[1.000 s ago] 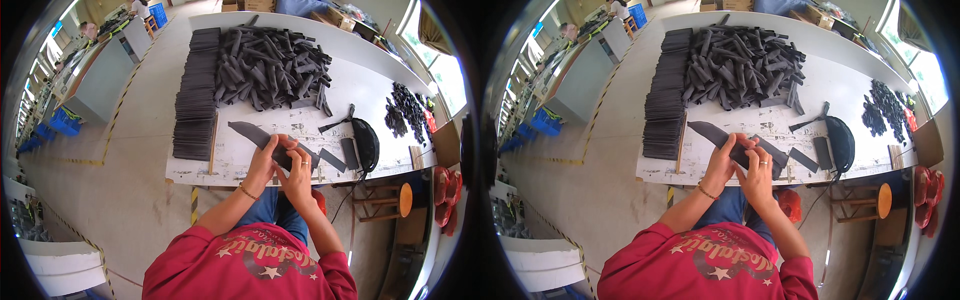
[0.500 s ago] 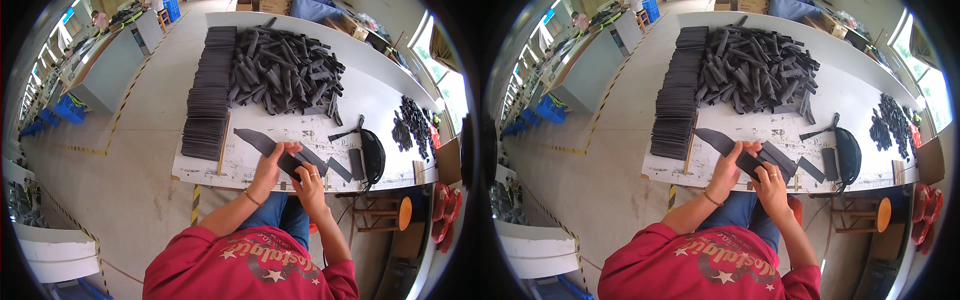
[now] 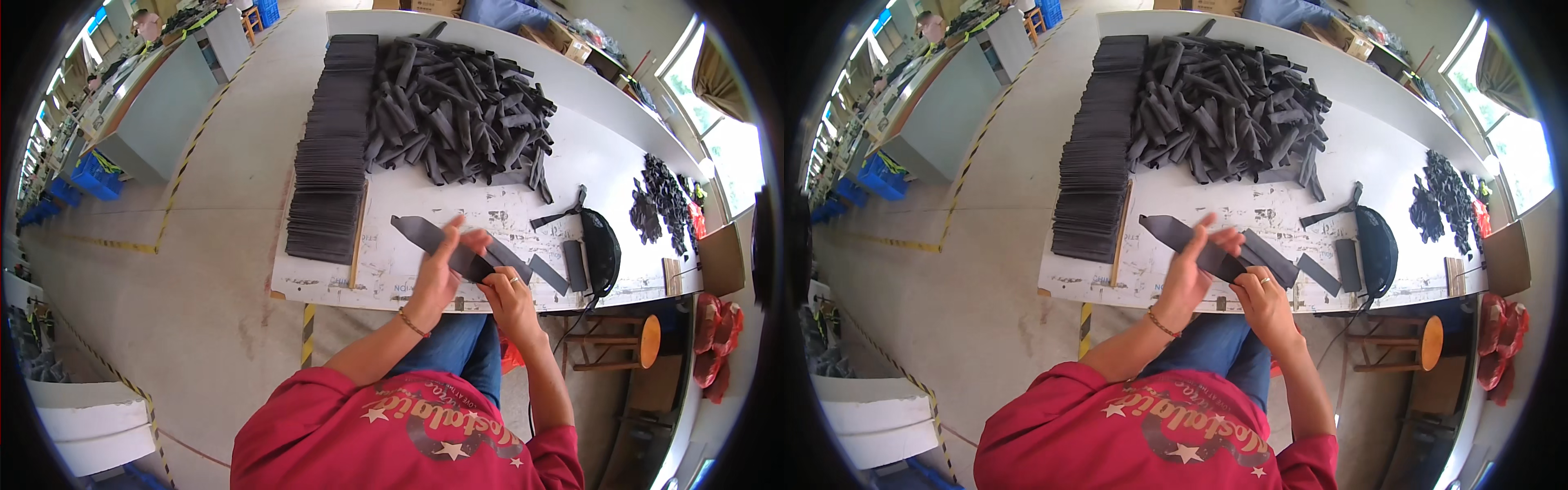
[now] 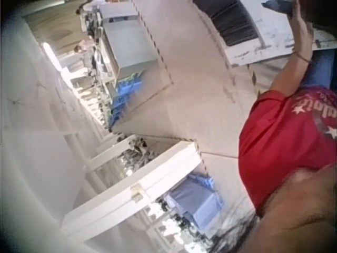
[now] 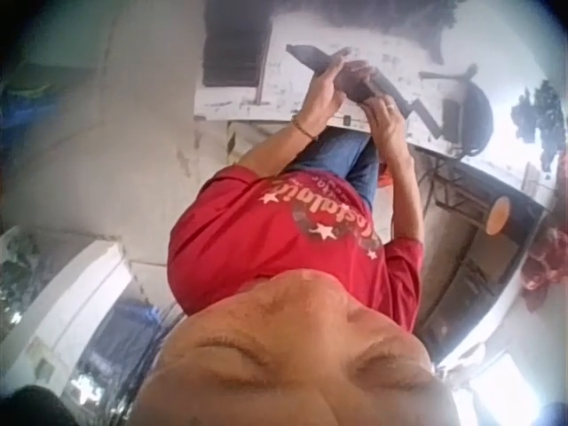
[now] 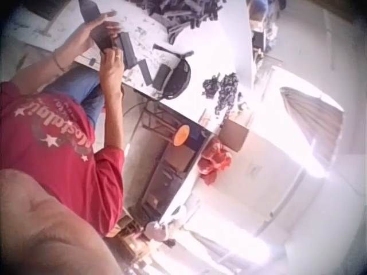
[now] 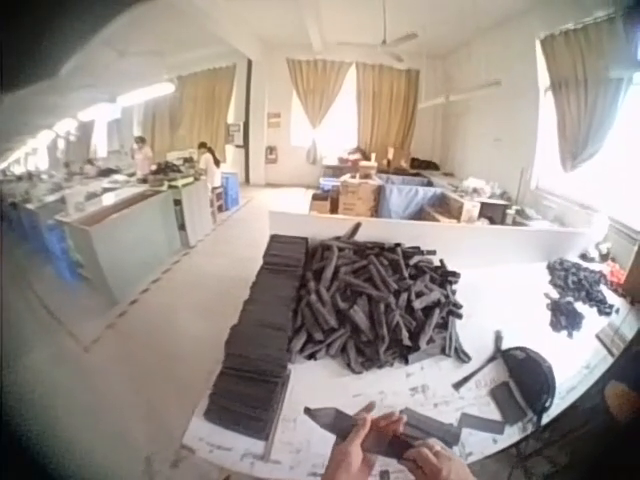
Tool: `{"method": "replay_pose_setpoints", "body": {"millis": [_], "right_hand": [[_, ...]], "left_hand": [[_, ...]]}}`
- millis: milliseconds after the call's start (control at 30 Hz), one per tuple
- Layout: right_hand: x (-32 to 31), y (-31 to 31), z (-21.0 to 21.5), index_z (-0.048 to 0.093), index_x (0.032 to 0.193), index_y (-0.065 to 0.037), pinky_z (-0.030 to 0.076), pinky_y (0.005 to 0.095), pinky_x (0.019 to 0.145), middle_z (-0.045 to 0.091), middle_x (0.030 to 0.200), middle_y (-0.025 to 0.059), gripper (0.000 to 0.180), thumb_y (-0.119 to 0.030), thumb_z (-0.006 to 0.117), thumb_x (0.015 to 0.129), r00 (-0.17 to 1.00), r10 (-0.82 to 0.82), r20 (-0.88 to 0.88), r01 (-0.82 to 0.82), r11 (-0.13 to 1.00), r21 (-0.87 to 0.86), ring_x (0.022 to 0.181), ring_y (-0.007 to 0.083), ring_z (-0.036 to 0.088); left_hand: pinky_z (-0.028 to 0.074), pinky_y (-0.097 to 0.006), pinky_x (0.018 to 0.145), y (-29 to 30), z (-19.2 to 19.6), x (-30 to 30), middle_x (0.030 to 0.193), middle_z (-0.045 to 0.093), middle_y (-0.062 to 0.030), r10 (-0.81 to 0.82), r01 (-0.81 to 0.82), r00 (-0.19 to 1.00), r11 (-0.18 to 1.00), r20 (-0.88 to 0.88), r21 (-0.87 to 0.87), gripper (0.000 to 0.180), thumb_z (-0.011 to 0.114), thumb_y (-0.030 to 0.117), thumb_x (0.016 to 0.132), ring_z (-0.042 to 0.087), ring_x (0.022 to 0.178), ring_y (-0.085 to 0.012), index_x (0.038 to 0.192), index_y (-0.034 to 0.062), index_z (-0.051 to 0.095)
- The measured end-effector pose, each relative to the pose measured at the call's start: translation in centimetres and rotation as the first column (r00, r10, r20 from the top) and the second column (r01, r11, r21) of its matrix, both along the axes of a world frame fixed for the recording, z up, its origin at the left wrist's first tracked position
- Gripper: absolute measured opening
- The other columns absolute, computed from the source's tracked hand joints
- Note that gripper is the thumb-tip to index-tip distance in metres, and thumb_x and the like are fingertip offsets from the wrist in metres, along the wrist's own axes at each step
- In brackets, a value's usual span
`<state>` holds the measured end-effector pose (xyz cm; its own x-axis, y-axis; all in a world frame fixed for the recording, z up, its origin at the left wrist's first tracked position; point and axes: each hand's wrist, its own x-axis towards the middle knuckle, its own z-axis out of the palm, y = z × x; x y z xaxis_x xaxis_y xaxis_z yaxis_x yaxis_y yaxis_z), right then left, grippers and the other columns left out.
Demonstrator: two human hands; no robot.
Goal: Manually attaching grey foam strips to plastic components at an assembly workbench.
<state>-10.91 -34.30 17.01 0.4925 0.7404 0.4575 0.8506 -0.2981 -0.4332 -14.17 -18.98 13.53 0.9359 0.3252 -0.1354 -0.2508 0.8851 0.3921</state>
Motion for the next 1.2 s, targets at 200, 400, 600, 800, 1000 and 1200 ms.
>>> {"method": "replay_pose_setpoints", "body": {"millis": [200,400,600,800,1000,1200], "right_hand": [[1.2,0.3,0.8,0.055,0.087,-0.002,0.049,0.0409,0.061,0.057,0.087,0.0137,0.021,0.004,0.071,0.074,0.993,0.012,0.116,-0.020,0.997,0.072,0.074,0.0333,0.058],[1.7,1.1,-0.5,0.055,0.087,-0.001,0.049,0.0411,0.060,0.057,0.087,0.0159,0.022,0.007,0.069,0.073,0.996,0.071,0.060,-0.077,0.992,0.099,0.074,0.0341,0.058],[2.0,2.0,-1.1,0.055,0.087,0.000,0.049,0.0414,0.061,0.058,0.088,0.0166,0.020,0.007,0.069,0.074,0.996,0.083,0.020,-0.085,0.990,0.110,0.075,0.0351,0.058],[1.9,2.7,-1.7,0.056,0.087,0.000,0.049,0.0408,0.064,0.059,0.091,0.0171,0.017,0.006,0.068,0.076,0.997,0.053,-0.049,-0.047,0.991,0.121,0.076,0.0353,0.060],[2.1,3.0,-2.2,0.057,0.086,0.000,0.049,0.0401,0.065,0.060,0.091,0.0173,0.015,0.006,0.067,0.076,0.996,0.041,-0.084,-0.031,0.992,0.121,0.076,0.0354,0.060],[2.6,2.6,-2.3,0.057,0.087,0.001,0.050,0.0369,0.067,0.060,0.092,0.0160,0.014,0.002,0.068,0.079,0.986,0.001,-0.166,0.016,0.995,0.100,0.075,0.0306,0.060]], "left_hand": [[0.050,-0.039,0.091,-0.9,1.0,1.0,0.088,0.065,-0.0100,0.130,-0.137,0.982,0.990,0.139,0.040,0.033,0.052,0.030,0.099,0.065,0.096,-0.0291,0.111,-0.0010,0.056],[0.051,-0.038,0.089,-2.2,-0.1,0.9,0.087,0.065,-0.0085,0.090,-0.088,0.991,0.996,0.094,-0.024,0.032,0.053,0.031,0.098,0.066,0.094,-0.0271,0.108,0.0009,0.057],[0.051,-0.039,0.088,-1.7,-0.8,1.0,0.089,0.065,-0.0087,0.115,-0.115,0.990,0.993,0.078,-0.011,0.033,0.052,0.031,0.098,0.066,0.094,-0.0268,0.110,0.0007,0.057],[0.051,-0.038,0.088,-1.6,-0.9,1.1,0.089,0.065,-0.0087,0.176,-0.176,0.982,0.984,0.073,-0.009,0.034,0.051,0.031,0.099,0.066,0.094,-0.0262,0.111,0.0001,0.056],[0.050,-0.038,0.090,-1.6,-0.8,1.3,0.089,0.065,-0.0074,0.194,-0.193,0.979,0.981,0.069,-0.010,0.031,0.050,0.030,0.100,0.066,0.095,-0.0260,0.110,0.0014,0.058],[0.051,-0.038,0.089,-1.2,-1.3,2.0,0.092,0.065,-0.0105,0.151,-0.151,0.987,0.988,0.061,-0.003,0.034,0.048,0.030,0.101,0.066,0.098,-0.0285,0.113,-0.0007,0.055]]}}
